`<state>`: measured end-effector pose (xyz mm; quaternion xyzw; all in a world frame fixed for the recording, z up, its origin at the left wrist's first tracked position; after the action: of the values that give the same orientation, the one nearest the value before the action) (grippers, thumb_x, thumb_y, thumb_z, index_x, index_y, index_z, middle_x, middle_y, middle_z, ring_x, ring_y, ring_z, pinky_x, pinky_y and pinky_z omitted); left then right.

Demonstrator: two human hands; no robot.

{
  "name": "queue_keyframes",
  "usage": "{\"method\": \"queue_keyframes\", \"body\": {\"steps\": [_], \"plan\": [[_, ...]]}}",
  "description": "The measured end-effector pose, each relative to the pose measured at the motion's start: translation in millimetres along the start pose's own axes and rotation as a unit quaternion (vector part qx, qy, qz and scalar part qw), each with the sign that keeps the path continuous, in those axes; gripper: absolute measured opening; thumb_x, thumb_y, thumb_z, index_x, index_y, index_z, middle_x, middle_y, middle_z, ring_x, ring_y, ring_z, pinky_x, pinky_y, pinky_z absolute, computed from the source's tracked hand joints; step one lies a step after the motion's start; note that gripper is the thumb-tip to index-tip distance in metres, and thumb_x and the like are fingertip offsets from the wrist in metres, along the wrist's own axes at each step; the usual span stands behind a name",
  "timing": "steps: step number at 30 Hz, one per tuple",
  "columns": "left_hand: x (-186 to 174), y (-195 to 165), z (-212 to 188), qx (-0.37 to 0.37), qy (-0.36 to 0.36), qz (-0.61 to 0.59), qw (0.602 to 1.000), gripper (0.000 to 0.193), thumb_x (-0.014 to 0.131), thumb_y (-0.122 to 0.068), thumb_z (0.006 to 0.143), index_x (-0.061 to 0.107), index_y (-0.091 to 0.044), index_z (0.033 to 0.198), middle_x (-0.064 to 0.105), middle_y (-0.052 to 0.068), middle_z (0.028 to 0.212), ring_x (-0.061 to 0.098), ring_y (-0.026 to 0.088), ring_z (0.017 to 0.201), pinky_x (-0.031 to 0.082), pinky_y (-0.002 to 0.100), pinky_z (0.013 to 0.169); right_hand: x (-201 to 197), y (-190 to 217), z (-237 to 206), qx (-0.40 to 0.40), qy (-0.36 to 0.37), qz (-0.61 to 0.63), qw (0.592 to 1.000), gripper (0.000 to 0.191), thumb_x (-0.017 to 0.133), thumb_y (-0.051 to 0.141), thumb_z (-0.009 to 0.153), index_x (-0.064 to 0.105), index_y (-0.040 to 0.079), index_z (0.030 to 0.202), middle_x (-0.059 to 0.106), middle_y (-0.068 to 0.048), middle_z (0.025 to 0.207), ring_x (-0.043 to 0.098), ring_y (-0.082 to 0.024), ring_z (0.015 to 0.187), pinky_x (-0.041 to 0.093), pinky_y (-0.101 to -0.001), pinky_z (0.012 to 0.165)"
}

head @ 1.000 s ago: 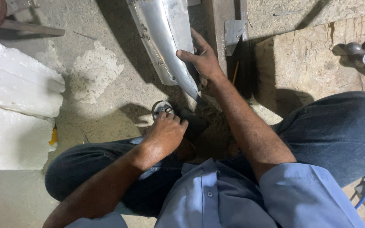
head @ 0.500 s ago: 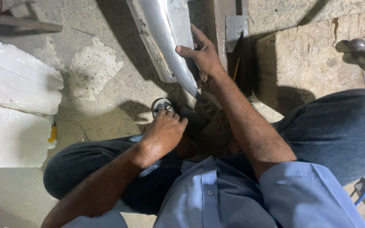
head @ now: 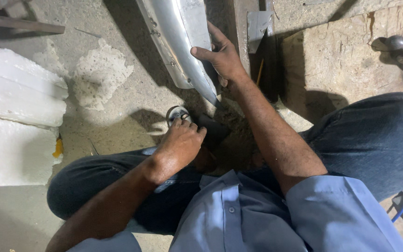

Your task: The person sits on the workshop floor holding a large curved metal object and fits a flat metal strip against its edge. They place the strip on a wooden block and hammer it with a mallet, then reposition the strip and the curved metal piece, repeating the fitting and hammering.

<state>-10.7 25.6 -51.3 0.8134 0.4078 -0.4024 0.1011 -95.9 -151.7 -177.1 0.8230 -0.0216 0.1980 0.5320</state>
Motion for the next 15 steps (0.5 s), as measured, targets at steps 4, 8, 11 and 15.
{"method": "queue_keyframes", "body": {"steps": [4,8,11,15], "plan": [[-1,-2,0,0.004,0.026,0.007,1.000,0.040,0.062,-0.018,0.094,0.062,-0.001,0.131,0.071,0.019,0.111,0.067,0.030,0.106,0.048,0.048,0.099,-5,-4,4,0.000,0.001,-0.035,0.999,0.100,0.091,0.032,0.078,0.035,0.013,0.160,0.066,-0.020,0.141,0.067,-0.030,0.129,0.051,-0.0532,0.109],[-5,-4,2,0.000,0.012,-0.014,1.000,0.043,0.066,-0.025,0.094,0.062,-0.002,0.130,0.072,0.019,0.109,0.067,0.031,0.106,0.048,0.048,0.098,-9,-2,4,0.006,-0.004,-0.033,0.999,0.100,0.090,0.030,0.079,0.033,0.012,0.159,0.063,-0.019,0.139,0.070,-0.030,0.120,0.056,-0.0524,0.102],[-7,-5,6,-0.011,0.005,-0.033,0.999,0.041,0.067,-0.030,0.094,0.064,-0.003,0.125,0.072,0.018,0.108,0.067,0.032,0.106,0.048,0.048,0.097,-10,4,0,0.005,-0.013,-0.022,1.000,0.100,0.090,0.027,0.079,0.033,0.010,0.159,0.066,-0.021,0.136,0.072,-0.029,0.118,0.056,-0.0500,0.101],[-13,-7,10,-0.016,-0.001,-0.051,0.999,0.038,0.067,-0.030,0.095,0.065,-0.005,0.124,0.072,0.017,0.105,0.067,0.033,0.105,0.047,0.048,0.096,-15,6,-4,0.047,-0.029,-0.037,0.998,0.101,0.088,0.025,0.076,0.033,0.012,0.160,0.073,-0.025,0.123,0.075,-0.028,0.109,0.063,-0.0472,0.099]]}}
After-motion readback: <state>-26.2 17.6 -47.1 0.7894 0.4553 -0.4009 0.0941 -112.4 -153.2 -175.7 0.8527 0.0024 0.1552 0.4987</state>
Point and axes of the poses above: each hand's wrist, its own z-axis towards the middle knuckle, its own x-axis out of the palm, y = z × x, the point moved 7 cm from there along z, towards the middle knuckle
